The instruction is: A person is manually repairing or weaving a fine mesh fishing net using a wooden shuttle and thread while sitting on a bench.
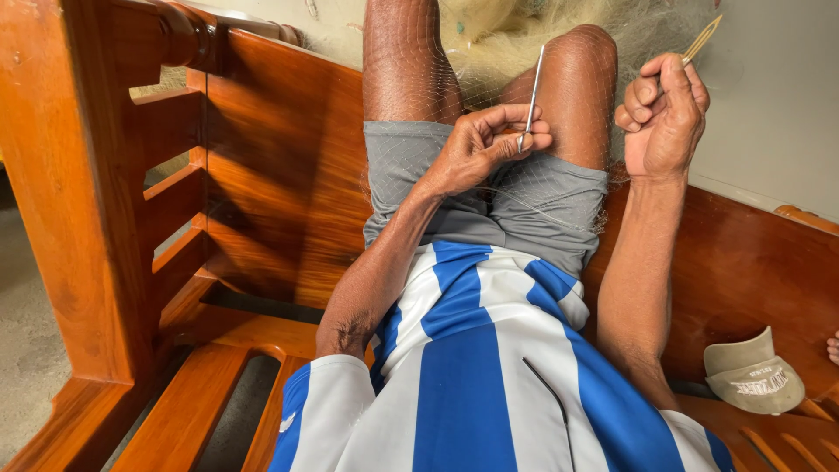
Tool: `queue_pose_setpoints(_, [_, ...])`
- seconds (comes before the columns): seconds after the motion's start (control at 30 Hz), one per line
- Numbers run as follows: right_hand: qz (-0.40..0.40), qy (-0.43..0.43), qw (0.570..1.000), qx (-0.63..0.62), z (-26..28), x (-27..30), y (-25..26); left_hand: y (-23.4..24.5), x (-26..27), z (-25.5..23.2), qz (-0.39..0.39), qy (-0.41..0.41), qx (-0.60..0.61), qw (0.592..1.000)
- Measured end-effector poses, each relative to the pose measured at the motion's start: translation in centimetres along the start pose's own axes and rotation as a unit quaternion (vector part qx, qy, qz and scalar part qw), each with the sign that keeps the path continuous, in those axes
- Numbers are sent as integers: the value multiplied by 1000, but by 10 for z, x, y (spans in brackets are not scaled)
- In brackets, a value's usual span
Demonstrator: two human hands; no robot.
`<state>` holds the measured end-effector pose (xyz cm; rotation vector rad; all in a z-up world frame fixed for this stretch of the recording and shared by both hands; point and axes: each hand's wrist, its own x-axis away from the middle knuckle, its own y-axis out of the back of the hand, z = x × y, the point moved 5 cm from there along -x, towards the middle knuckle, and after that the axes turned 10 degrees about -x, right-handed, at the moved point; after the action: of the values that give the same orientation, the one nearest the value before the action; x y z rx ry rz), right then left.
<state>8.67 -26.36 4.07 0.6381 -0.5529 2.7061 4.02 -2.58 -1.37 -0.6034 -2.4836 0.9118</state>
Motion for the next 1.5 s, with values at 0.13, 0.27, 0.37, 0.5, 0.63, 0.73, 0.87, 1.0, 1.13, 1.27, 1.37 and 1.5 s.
queue_pose_setpoints(0.13, [-15,2,999,-31,0,0,9,-2,0,-6,-1,-7,-17,1000])
queue_pose_setpoints(0.27, [-38,6,996,-75,3,5,23,-20,25,-60,16,-29,-28,999])
queue_pose_setpoints(0.37, [-49,-7,995,-87,10,28,29,-14,59,-117,-127,-58,-185,973])
queue_pose_setpoints(0.5, [-58,-23,994,-87,-1,54,33,72,124,-146,-421,-110,-497,751])
queue_pose_setpoints(0.63, [-68,-12,997,-34,-18,74,43,141,160,-124,-377,112,-729,561])
queue_pose_setpoints(0.73, [-58,51,996,46,-18,87,57,136,154,-118,-339,148,-788,492])
queue_pose_setpoints(0.87, [-31,56,991,116,-11,119,63,152,151,-103,-281,297,-799,442])
queue_pose_setpoints(1.0, [107,51,992,44,-63,146,59,113,136,-122,-238,286,-851,370])
queue_pose_setpoints(1.13, [225,-21,974,-14,-71,176,-5,-45,84,-170,-193,-51,-751,629])
queue_pose_setpoints(1.27, [293,-114,949,15,-68,175,-55,-114,73,-115,-41,-40,-566,822])
queue_pose_setpoints(1.37, [302,-73,950,39,-56,173,-57,-134,66,-86,-39,-83,-417,904])
queue_pose_setpoints(1.5, [252,140,941,176,-34,165,-14,-138,46,-86,-130,-93,-290,944])
